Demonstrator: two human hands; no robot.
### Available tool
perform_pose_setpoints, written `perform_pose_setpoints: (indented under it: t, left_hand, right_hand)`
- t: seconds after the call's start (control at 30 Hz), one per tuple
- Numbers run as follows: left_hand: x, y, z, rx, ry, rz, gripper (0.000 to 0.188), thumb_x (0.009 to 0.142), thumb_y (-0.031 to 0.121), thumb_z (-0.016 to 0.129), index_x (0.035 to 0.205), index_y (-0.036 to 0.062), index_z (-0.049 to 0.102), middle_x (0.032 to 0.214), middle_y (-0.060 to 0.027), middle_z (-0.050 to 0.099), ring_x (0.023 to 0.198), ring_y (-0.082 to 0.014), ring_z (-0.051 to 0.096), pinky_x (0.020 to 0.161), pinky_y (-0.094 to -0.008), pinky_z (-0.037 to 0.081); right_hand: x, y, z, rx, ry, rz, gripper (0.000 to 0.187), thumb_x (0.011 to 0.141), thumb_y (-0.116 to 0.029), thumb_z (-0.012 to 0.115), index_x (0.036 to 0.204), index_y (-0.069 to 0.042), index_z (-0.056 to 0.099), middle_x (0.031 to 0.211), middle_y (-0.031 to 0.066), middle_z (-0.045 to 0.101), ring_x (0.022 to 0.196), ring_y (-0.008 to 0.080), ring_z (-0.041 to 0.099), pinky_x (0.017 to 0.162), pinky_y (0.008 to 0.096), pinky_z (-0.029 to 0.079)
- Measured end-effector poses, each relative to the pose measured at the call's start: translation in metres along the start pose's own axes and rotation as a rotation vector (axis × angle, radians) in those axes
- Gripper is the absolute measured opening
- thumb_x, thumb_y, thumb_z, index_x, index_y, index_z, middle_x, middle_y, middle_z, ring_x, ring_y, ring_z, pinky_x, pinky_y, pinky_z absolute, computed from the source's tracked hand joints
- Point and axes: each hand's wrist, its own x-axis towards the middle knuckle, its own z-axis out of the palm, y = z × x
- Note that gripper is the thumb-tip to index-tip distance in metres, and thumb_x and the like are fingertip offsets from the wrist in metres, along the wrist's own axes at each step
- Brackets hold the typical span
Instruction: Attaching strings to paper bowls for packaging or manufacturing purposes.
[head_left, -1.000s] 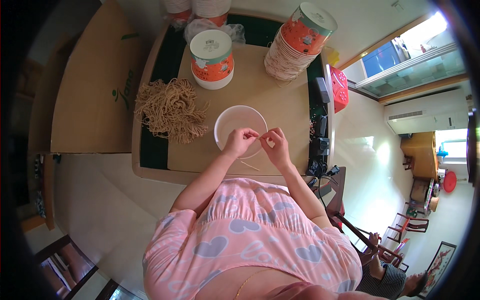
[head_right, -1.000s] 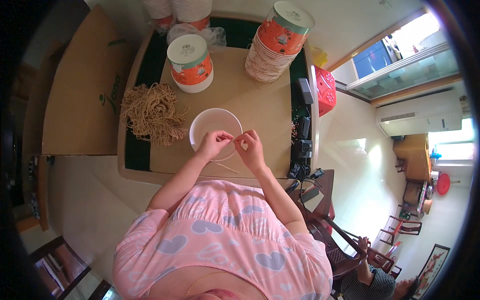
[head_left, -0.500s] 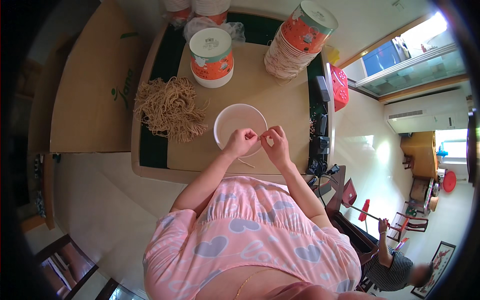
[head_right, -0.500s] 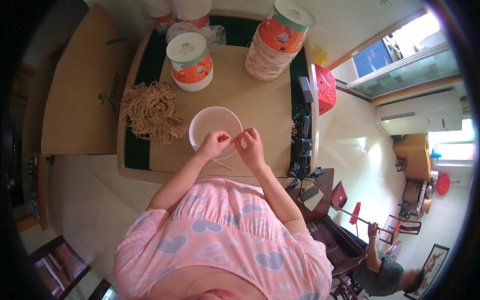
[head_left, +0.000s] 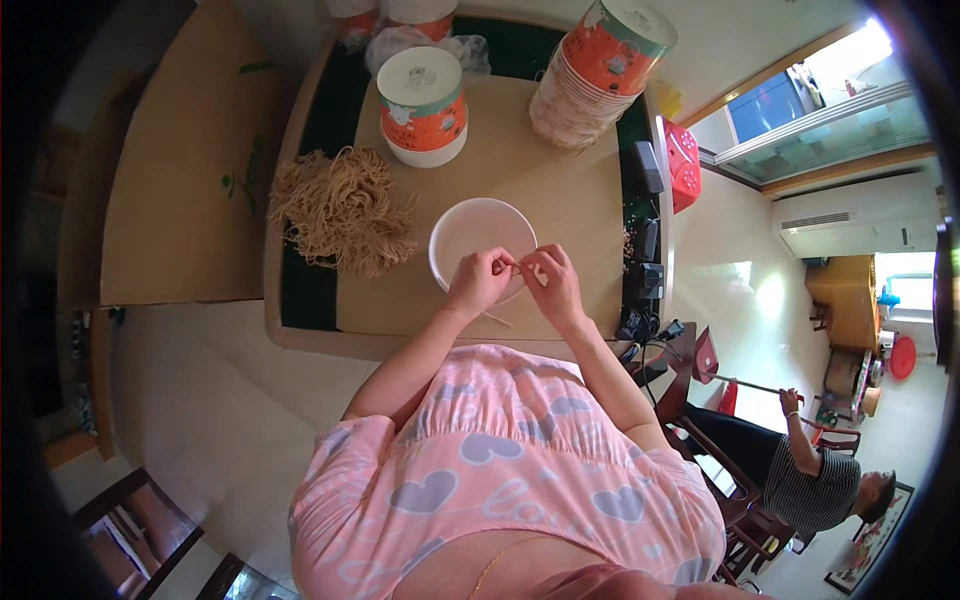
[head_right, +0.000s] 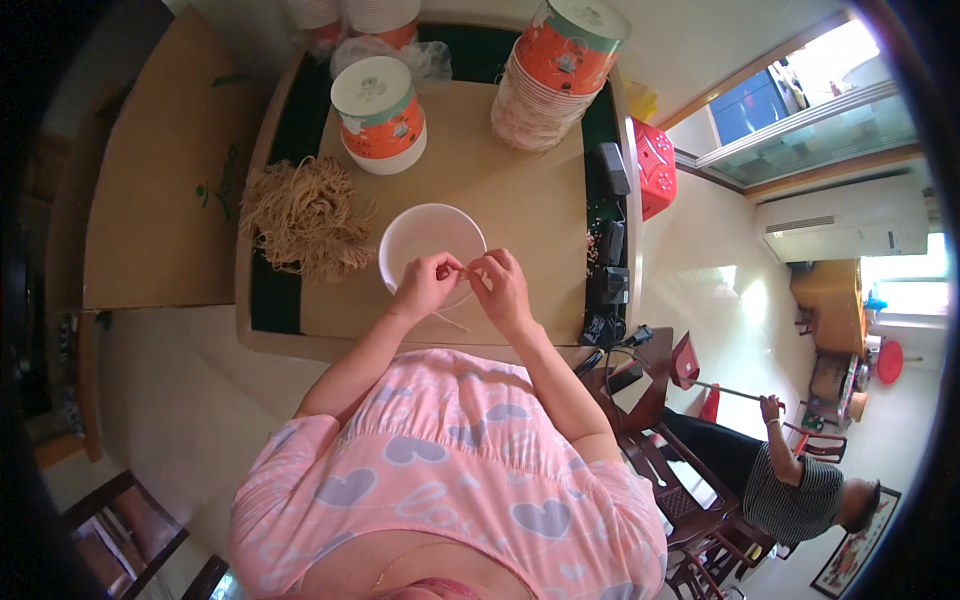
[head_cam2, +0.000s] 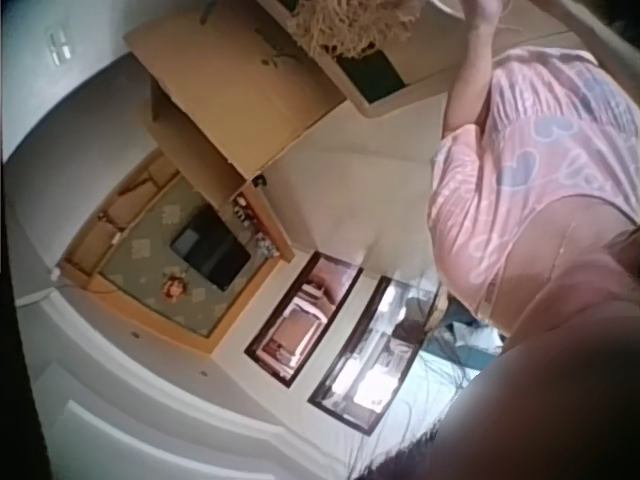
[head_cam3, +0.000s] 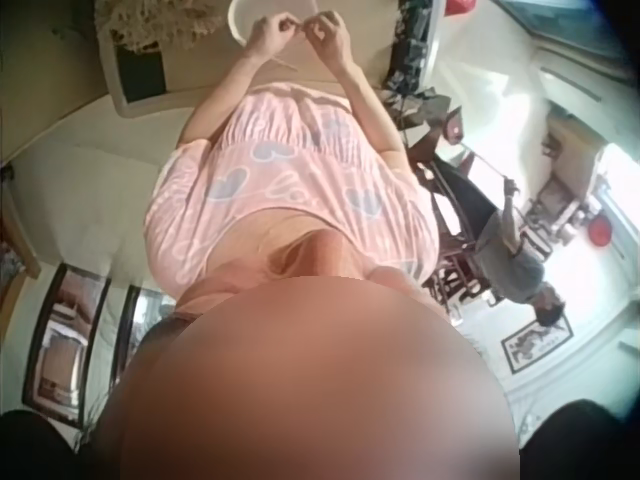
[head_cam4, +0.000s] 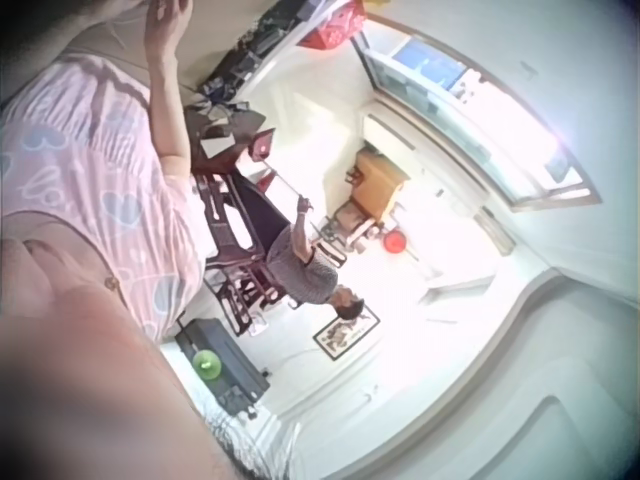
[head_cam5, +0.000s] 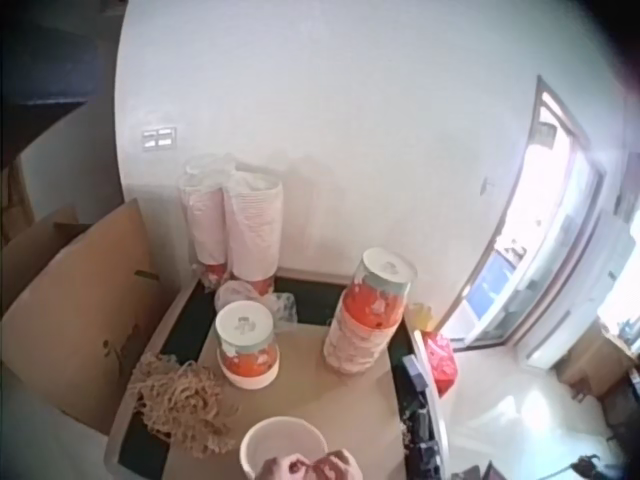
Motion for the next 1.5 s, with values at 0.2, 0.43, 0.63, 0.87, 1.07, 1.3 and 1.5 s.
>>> perform_pose_setpoints:
  t: [0.2,0.43,0.63,0.87,1.07,1.3,1.5]
  left_hand:
    - [-0.005,0.006,-0.016,0.056,-0.023,-0.056,0.008,0.079,0.009,0.065,0.083,0.0022,0.065,0.067,-0.0115,0.064,0.062,-0.0245,0.064,0.059,-0.0338,0.050]
    - [-0.012,0.000,-0.023,0.157,-0.067,-0.019,0.007,0.079,0.010,0.065,0.083,0.0044,0.064,0.079,-0.0118,0.063,0.071,-0.0256,0.065,0.064,-0.0359,0.051]
    - [-0.014,0.001,-0.028,0.172,-0.112,-0.009,0.007,0.079,0.011,0.065,0.083,0.0049,0.064,0.082,-0.0119,0.062,0.072,-0.0268,0.065,0.065,-0.0361,0.052]
    - [-0.015,-0.003,-0.024,0.200,-0.087,-0.017,0.008,0.079,0.011,0.065,0.084,0.0046,0.064,0.083,-0.0128,0.062,0.072,-0.0267,0.065,0.064,-0.0364,0.051]
    - [-0.014,-0.009,-0.021,0.201,-0.070,0.007,0.007,0.080,0.010,0.065,0.084,0.0045,0.063,0.082,-0.0132,0.062,0.070,-0.0270,0.064,0.063,-0.0362,0.051]
    - [-0.012,-0.003,-0.024,0.081,-0.138,-0.059,0.009,0.080,0.010,0.066,0.084,0.0029,0.063,0.078,-0.0105,0.064,0.066,-0.0205,0.063,0.062,-0.0322,0.051]
    - [-0.012,-0.007,-0.025,0.018,-0.146,-0.094,0.010,0.081,0.010,0.065,0.086,0.0015,0.063,0.075,-0.0095,0.066,0.063,-0.0164,0.062,0.061,-0.0295,0.050]
  right_hand:
    - [0.002,-0.015,-0.012,-0.078,-0.124,0.089,0.018,0.079,-0.008,0.067,0.096,-0.008,0.063,0.094,0.0079,0.059,0.069,0.0207,0.058,0.060,0.0309,0.048]
    - [-0.002,-0.026,-0.008,-0.129,-0.289,0.056,0.016,0.078,-0.014,0.065,0.092,-0.009,0.059,0.095,0.0101,0.060,0.079,0.0287,0.061,0.073,0.0401,0.047]
    - [-0.006,-0.017,0.004,-0.175,-0.292,0.132,0.008,0.081,-0.014,0.061,0.084,-0.007,0.061,0.085,0.0103,0.064,0.075,0.0304,0.063,0.066,0.0398,0.051]
    - [-0.003,-0.025,0.007,-0.063,-0.242,0.180,0.011,0.083,-0.018,0.061,0.088,-0.009,0.066,0.082,0.0093,0.065,0.077,0.0295,0.063,0.067,0.0396,0.051]
    - [-0.010,-0.031,-0.002,-0.072,-0.229,0.188,0.029,0.084,-0.018,0.062,0.113,-0.014,0.060,0.099,0.0098,0.064,0.077,0.0286,0.065,0.068,0.0400,0.051]
    - [-0.009,-0.040,-0.007,-0.140,-0.221,0.253,0.026,0.081,-0.014,0.064,0.104,-0.009,0.054,0.104,0.0128,0.060,0.081,0.0329,0.063,0.069,0.0429,0.051]
    - [-0.009,-0.028,0.012,-0.118,-0.282,0.282,0.014,0.084,-0.014,0.058,0.092,-0.005,0.050,0.086,0.0158,0.062,0.076,0.0364,0.062,0.065,0.0454,0.050]
